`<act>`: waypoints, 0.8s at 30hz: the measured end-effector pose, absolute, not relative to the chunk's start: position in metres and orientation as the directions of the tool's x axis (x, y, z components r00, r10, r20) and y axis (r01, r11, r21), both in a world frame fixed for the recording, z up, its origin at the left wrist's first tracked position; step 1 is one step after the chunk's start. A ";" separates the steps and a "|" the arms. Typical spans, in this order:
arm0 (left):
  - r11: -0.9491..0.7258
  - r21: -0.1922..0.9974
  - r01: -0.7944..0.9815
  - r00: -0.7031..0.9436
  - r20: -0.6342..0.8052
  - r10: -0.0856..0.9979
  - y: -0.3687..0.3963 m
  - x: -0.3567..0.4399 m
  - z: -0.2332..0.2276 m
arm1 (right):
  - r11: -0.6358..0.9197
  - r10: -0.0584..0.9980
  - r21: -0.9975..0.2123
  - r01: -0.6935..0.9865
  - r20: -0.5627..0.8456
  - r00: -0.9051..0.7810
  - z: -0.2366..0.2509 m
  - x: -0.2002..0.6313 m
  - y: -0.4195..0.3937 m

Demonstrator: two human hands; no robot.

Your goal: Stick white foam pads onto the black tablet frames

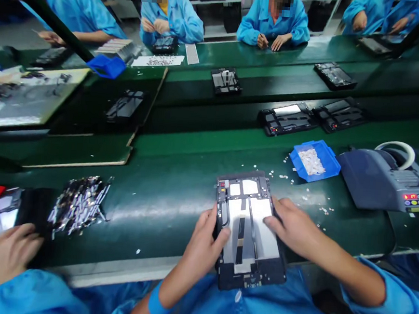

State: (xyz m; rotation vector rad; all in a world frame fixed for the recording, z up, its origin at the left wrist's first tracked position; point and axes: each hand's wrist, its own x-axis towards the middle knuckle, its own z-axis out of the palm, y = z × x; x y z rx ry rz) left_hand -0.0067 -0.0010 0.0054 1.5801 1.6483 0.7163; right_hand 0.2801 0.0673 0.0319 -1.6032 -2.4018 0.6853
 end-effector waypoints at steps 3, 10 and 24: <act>0.057 0.844 0.533 -0.042 -0.041 0.998 -0.004 0.004 0.006 | 0.312 0.902 -0.544 0.779 -0.088 -0.423 0.045 0.262 0.052; 0.423 0.898 0.125 -0.533 -0.299 0.792 0.016 -0.097 0.039 | 0.339 0.902 -0.691 0.638 0.045 -0.430 0.065 0.259 0.084; -0.042 0.209 0.977 -0.024 0.304 0.952 0.057 -0.159 0.046 | 0.412 0.873 -0.522 0.747 -0.010 -0.488 0.003 0.241 0.159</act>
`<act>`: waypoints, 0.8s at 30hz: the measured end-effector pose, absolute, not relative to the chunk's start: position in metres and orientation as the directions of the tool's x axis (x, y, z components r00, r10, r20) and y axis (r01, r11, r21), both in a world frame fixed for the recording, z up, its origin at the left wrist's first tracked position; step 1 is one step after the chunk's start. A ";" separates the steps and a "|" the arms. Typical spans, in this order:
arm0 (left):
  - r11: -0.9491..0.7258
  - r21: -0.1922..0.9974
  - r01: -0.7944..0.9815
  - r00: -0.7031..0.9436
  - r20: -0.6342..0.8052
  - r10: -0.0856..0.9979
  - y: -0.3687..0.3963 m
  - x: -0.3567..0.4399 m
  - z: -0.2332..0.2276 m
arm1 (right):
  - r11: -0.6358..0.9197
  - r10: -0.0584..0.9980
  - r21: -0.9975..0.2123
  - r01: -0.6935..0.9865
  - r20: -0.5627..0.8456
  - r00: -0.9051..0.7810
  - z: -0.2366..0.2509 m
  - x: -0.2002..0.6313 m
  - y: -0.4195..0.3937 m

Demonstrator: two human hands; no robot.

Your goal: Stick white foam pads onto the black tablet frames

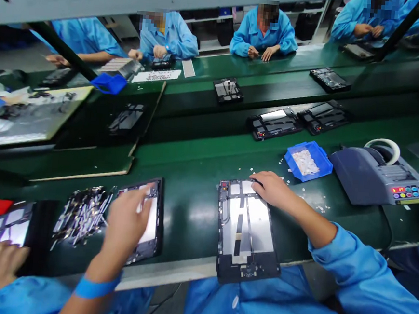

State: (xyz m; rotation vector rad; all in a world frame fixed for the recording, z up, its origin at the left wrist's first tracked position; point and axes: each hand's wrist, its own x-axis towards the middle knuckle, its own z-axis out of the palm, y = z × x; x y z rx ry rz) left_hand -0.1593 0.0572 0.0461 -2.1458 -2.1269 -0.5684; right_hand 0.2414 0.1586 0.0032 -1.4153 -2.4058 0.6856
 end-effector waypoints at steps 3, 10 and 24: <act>-0.470 0.215 0.856 0.443 0.163 0.882 0.095 -0.074 0.050 | 0.415 0.873 -0.507 0.756 -0.011 -0.487 0.004 0.242 0.157; -0.673 0.092 0.733 0.669 0.075 0.739 0.149 -0.027 0.043 | 0.410 0.889 -0.489 0.770 0.026 -0.457 0.007 0.243 0.153; -0.315 0.710 0.630 0.106 0.323 0.941 0.094 -0.017 0.011 | 0.134 0.900 -0.900 0.415 -0.065 -0.432 0.026 0.162 0.152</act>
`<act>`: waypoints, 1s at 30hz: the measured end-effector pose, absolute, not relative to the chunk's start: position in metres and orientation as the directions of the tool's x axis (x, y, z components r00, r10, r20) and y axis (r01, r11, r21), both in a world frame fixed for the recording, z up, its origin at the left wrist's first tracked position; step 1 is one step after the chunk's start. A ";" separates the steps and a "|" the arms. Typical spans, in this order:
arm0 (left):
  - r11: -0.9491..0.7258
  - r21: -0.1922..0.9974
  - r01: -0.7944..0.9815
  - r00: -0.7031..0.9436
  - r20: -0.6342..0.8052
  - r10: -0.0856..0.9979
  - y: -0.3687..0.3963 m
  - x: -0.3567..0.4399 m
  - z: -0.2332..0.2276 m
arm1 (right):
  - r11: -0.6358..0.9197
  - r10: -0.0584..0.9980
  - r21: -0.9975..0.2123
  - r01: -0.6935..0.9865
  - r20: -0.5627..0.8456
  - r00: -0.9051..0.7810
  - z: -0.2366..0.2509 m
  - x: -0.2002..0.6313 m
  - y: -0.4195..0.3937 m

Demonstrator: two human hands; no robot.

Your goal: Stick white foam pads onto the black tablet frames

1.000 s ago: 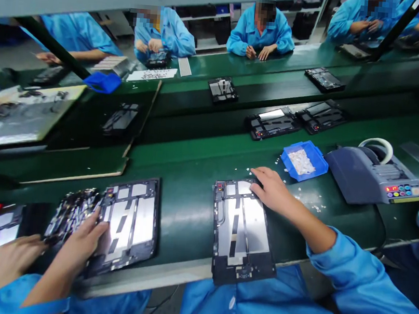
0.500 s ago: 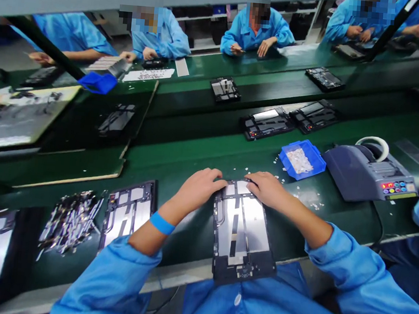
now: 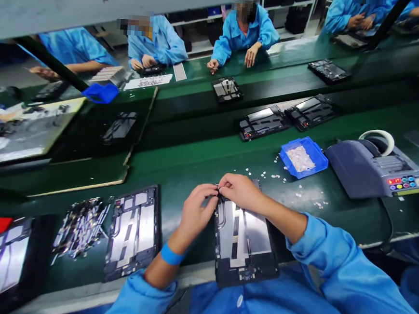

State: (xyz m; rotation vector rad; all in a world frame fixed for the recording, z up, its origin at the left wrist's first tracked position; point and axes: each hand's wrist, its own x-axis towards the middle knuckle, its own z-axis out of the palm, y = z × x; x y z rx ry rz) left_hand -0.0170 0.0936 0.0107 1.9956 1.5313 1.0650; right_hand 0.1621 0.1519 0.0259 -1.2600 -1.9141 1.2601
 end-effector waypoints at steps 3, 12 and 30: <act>-0.103 0.894 0.435 -0.112 0.168 0.979 0.088 -0.004 0.013 | 0.196 0.900 -0.887 0.418 -0.006 -0.436 0.024 0.164 0.147; 0.074 0.983 0.170 -0.308 -0.019 0.951 0.090 0.014 0.010 | 0.367 0.912 -0.630 0.685 0.100 -0.398 0.025 0.161 0.122; 0.068 0.998 -0.003 -0.309 -0.066 0.949 0.095 0.005 0.000 | -0.135 0.972 -0.269 0.953 0.152 0.181 0.055 0.311 0.167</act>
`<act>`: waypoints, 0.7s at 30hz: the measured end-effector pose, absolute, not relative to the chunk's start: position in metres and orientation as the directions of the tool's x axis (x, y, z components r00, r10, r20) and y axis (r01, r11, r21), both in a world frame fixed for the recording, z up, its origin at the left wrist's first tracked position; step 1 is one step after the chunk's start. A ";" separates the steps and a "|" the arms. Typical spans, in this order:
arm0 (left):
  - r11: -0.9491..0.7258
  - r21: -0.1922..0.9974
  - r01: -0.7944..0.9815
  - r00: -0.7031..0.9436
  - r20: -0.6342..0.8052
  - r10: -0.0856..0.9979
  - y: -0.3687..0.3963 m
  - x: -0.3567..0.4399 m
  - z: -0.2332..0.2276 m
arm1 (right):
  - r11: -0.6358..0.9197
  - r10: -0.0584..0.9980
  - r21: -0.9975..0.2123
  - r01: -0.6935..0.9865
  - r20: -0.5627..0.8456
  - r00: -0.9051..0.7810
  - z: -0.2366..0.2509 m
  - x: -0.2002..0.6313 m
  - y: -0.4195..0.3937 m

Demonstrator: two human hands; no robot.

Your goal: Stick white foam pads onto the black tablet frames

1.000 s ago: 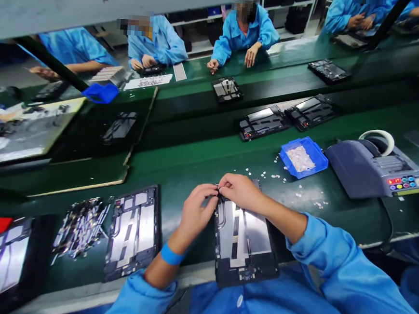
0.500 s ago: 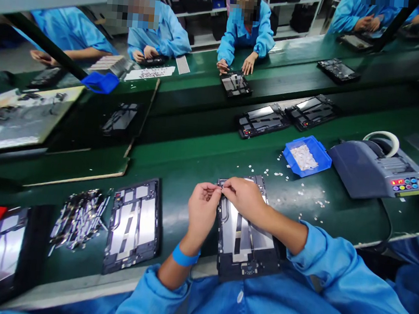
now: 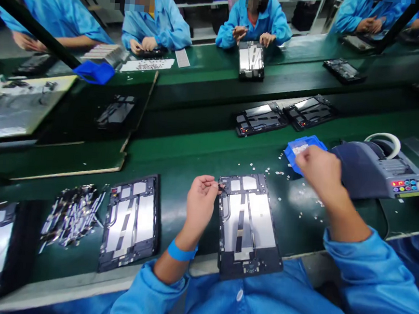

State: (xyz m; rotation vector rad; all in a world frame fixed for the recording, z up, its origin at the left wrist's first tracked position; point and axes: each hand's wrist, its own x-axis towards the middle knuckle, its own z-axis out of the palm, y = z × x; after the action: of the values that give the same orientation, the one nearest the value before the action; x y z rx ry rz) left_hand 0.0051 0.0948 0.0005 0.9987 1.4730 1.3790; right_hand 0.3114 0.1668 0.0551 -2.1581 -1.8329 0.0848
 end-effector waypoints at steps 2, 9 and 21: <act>0.070 0.997 -0.020 -0.300 -0.073 0.951 0.097 0.005 0.000 | -0.232 0.965 -0.113 0.966 0.098 0.243 0.056 0.340 0.171; 0.064 0.998 -0.015 -0.320 -0.065 0.945 0.095 0.012 0.003 | 0.451 0.892 -0.460 0.765 0.195 -0.408 0.035 0.216 0.121; -0.026 0.994 0.107 -0.394 0.067 0.917 0.078 0.025 0.006 | 0.302 0.944 -0.497 0.813 0.037 -0.328 0.026 0.149 0.119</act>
State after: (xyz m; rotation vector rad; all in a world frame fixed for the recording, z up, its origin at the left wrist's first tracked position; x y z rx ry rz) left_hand 0.0255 0.0782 0.0064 1.0988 1.5624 1.4949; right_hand 0.1486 0.1193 0.0261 -1.5853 -2.2529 0.5687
